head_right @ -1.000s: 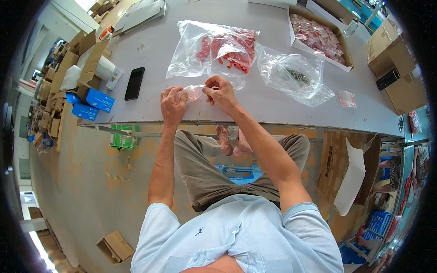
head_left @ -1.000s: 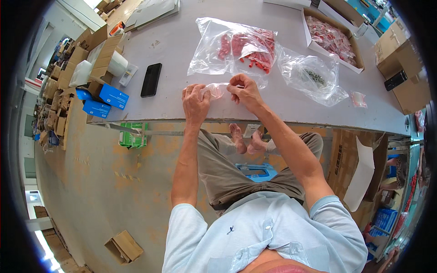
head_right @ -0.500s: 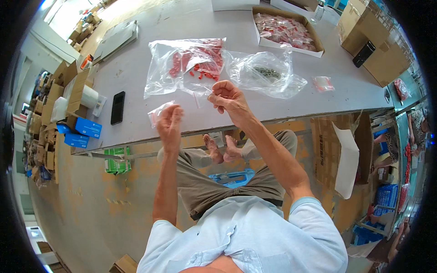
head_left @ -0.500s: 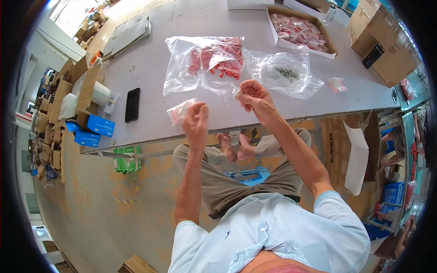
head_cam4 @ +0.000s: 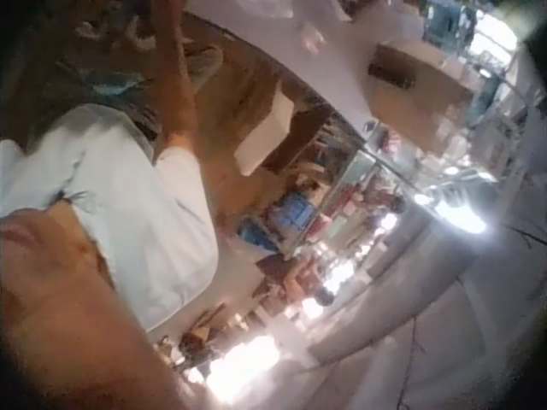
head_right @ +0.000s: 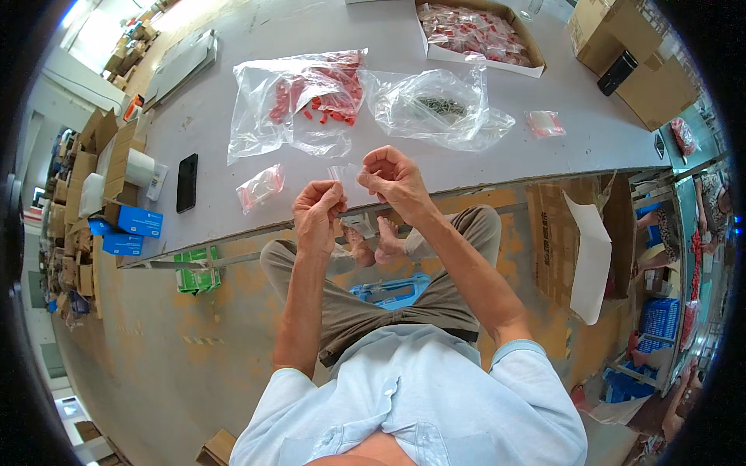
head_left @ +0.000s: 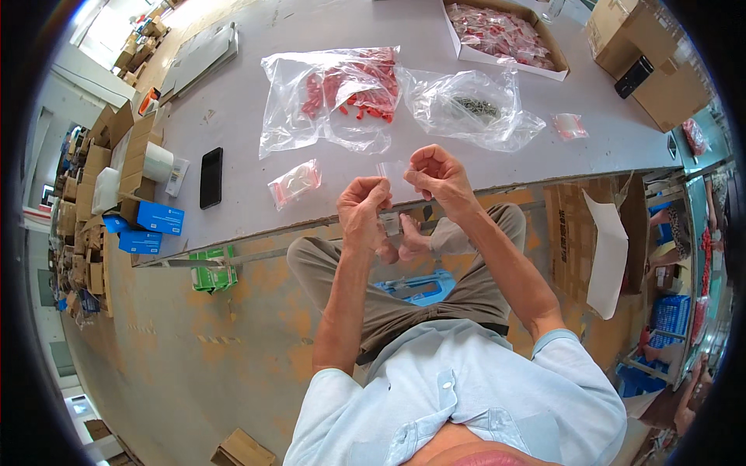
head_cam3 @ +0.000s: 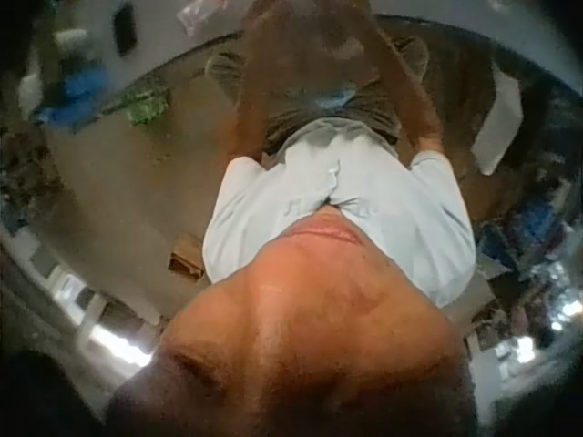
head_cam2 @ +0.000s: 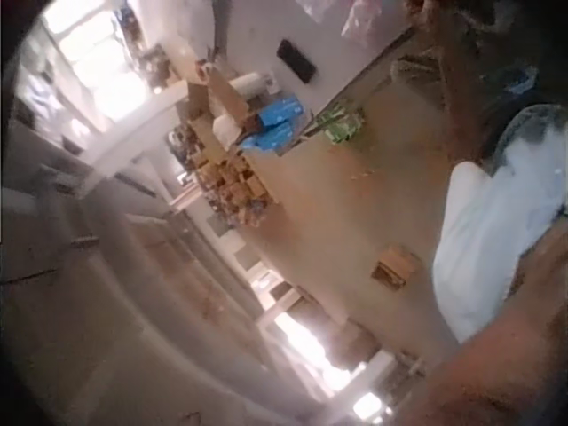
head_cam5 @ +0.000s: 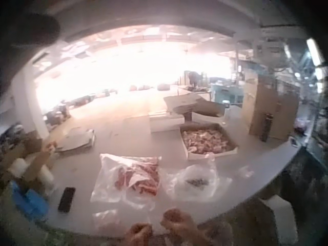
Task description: The person sorts small red components and silver fasteners by hand, transferring them from larger plastic bags into smaller individual plastic bags at a packaging station.
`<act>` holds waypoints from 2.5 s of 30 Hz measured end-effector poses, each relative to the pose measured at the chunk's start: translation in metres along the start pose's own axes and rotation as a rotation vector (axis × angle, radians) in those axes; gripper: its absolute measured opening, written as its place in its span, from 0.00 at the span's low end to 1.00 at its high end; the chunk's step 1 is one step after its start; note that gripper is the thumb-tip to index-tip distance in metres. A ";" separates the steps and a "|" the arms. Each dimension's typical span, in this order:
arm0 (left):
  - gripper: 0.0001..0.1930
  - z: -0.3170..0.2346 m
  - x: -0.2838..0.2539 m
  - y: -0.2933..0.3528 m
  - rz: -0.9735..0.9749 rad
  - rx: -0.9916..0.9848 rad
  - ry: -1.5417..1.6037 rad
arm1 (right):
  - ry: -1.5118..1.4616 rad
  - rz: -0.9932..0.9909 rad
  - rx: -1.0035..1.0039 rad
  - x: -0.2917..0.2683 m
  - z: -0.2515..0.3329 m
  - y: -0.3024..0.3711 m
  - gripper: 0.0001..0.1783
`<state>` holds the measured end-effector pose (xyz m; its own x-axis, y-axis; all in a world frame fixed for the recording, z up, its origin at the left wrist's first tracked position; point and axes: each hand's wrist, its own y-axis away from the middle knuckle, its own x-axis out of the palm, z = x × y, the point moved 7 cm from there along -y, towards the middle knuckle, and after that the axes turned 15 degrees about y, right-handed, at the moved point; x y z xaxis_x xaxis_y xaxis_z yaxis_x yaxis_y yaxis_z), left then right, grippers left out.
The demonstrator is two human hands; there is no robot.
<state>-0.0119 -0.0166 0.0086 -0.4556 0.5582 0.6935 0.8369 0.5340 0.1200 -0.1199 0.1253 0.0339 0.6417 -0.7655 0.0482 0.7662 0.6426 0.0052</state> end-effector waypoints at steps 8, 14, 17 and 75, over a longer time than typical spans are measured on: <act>0.08 0.012 0.011 -0.007 0.032 -0.072 0.052 | 0.554 -0.224 -0.218 -0.007 0.029 0.018 0.10; 0.11 0.007 0.022 -0.005 0.038 0.011 -0.154 | 0.536 -0.085 -0.155 -0.001 0.030 0.014 0.10; 0.11 0.005 0.031 -0.001 0.048 0.042 -0.235 | 0.515 -0.045 -0.102 -0.004 0.025 0.011 0.12; 0.07 0.018 0.045 0.014 0.024 0.318 -0.566 | 0.916 -0.222 -0.394 -0.007 0.048 0.035 0.06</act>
<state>-0.0260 0.0270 0.0289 -0.6002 0.7742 0.2009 0.7578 0.6308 -0.1668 -0.0985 0.1547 0.0817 0.1372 -0.7038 -0.6970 0.7218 0.5530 -0.4163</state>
